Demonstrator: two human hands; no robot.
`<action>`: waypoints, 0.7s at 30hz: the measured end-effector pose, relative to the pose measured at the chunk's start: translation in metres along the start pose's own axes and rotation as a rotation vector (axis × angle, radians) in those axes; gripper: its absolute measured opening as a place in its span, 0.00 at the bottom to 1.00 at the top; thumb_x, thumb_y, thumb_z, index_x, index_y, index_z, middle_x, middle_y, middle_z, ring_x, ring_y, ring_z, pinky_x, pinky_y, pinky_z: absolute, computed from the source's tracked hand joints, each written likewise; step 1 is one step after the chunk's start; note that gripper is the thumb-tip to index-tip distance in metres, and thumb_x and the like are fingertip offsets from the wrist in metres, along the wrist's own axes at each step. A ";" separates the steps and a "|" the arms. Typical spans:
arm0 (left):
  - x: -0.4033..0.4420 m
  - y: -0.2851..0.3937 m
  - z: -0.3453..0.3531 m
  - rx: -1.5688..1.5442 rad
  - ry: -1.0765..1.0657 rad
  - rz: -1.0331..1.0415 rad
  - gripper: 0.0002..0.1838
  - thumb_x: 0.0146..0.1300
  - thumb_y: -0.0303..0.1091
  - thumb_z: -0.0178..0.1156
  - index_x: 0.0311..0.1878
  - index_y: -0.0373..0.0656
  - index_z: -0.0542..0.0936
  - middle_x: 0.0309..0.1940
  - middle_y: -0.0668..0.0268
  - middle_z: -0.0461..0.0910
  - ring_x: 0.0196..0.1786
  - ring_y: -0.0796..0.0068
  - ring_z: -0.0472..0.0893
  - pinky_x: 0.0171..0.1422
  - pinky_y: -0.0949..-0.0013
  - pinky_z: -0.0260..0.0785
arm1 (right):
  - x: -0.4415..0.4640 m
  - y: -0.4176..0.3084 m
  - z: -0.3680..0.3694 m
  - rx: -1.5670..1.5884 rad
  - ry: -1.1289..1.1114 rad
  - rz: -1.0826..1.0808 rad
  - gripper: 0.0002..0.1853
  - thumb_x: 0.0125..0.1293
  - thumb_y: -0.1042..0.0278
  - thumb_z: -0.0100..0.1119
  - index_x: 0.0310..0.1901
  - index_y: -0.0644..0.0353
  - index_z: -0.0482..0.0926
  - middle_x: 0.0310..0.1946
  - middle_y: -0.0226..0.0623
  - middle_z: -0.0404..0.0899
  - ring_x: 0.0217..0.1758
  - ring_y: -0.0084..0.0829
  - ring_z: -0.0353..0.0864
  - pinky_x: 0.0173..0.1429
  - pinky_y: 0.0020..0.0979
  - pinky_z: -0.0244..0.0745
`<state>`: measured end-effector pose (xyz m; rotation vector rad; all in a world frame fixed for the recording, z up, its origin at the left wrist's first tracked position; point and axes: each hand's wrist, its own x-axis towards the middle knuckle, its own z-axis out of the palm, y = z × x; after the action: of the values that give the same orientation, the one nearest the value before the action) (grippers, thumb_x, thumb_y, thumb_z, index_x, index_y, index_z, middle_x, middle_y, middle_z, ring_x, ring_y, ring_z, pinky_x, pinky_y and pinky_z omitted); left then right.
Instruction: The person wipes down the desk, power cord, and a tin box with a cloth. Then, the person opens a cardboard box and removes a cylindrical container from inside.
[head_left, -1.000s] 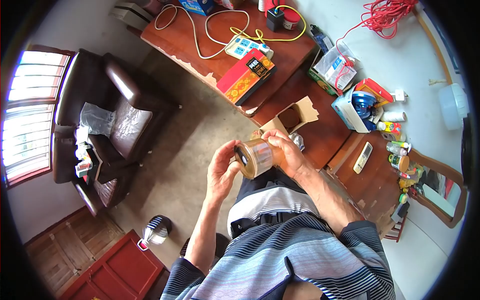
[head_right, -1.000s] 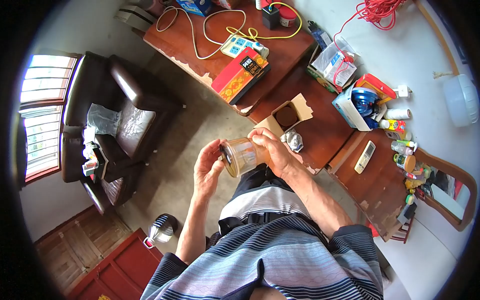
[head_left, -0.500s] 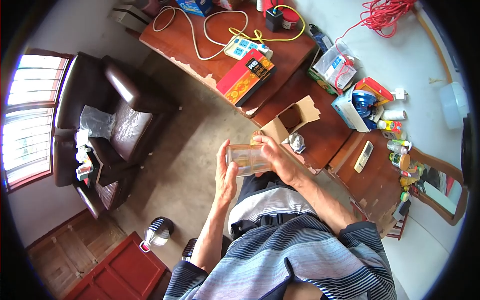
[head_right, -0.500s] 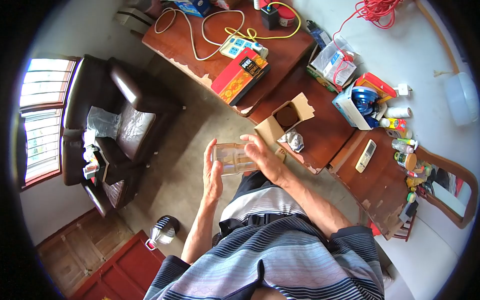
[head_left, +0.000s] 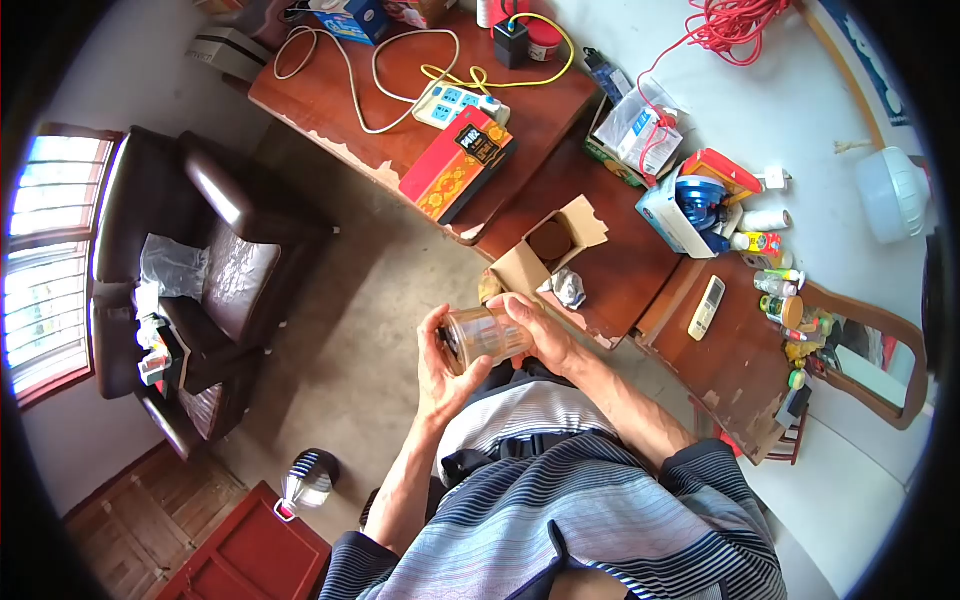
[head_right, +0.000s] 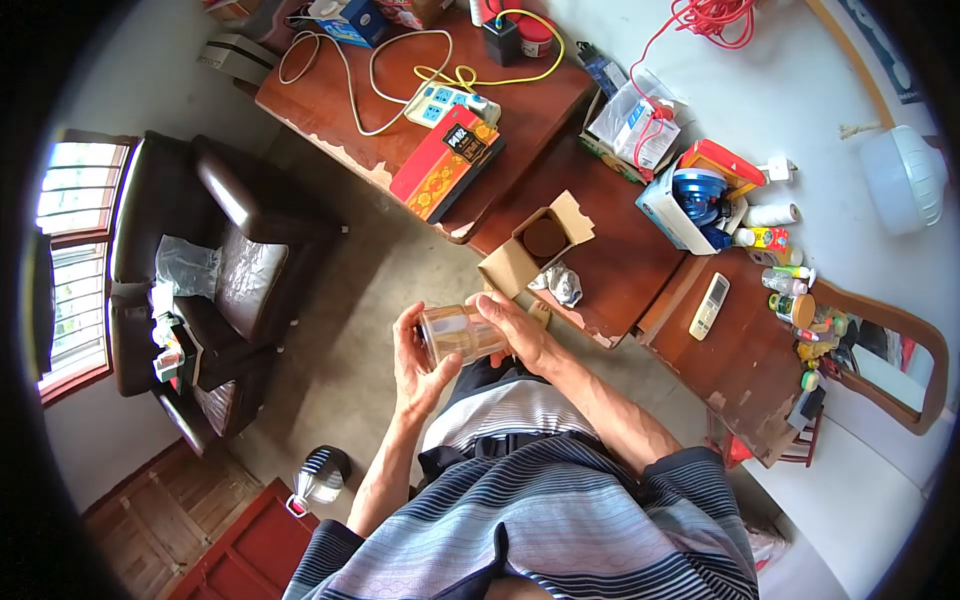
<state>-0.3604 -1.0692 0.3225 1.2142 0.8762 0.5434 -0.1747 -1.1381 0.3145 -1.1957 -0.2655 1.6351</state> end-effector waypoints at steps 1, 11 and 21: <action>0.001 -0.002 -0.002 0.058 0.018 0.008 0.51 0.52 0.37 0.77 0.75 0.41 0.58 0.65 0.56 0.66 0.67 0.62 0.69 0.74 0.57 0.63 | -0.002 -0.001 0.002 -0.024 0.093 0.004 0.31 0.73 0.36 0.54 0.59 0.58 0.73 0.40 0.31 0.79 0.33 0.21 0.80 0.22 0.22 0.69; 0.005 -0.009 -0.014 0.208 0.200 -0.025 0.50 0.51 0.40 0.75 0.74 0.40 0.59 0.59 0.60 0.66 0.63 0.66 0.69 0.71 0.59 0.64 | 0.081 0.037 -0.105 0.044 0.978 0.218 0.42 0.54 0.38 0.76 0.59 0.64 0.72 0.51 0.43 0.77 0.44 0.38 0.82 0.41 0.43 0.83; 0.004 -0.017 -0.018 0.124 0.257 -0.097 0.50 0.51 0.41 0.77 0.74 0.40 0.60 0.59 0.61 0.66 0.63 0.67 0.69 0.71 0.60 0.64 | 0.085 0.106 -0.221 -0.042 0.971 -0.001 0.21 0.64 0.59 0.70 0.54 0.61 0.79 0.39 0.39 0.85 0.34 0.31 0.87 0.26 0.33 0.82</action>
<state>-0.3744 -1.0604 0.3035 1.2234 1.1953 0.5819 -0.0591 -1.1954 0.0895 -1.8602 0.3181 0.8892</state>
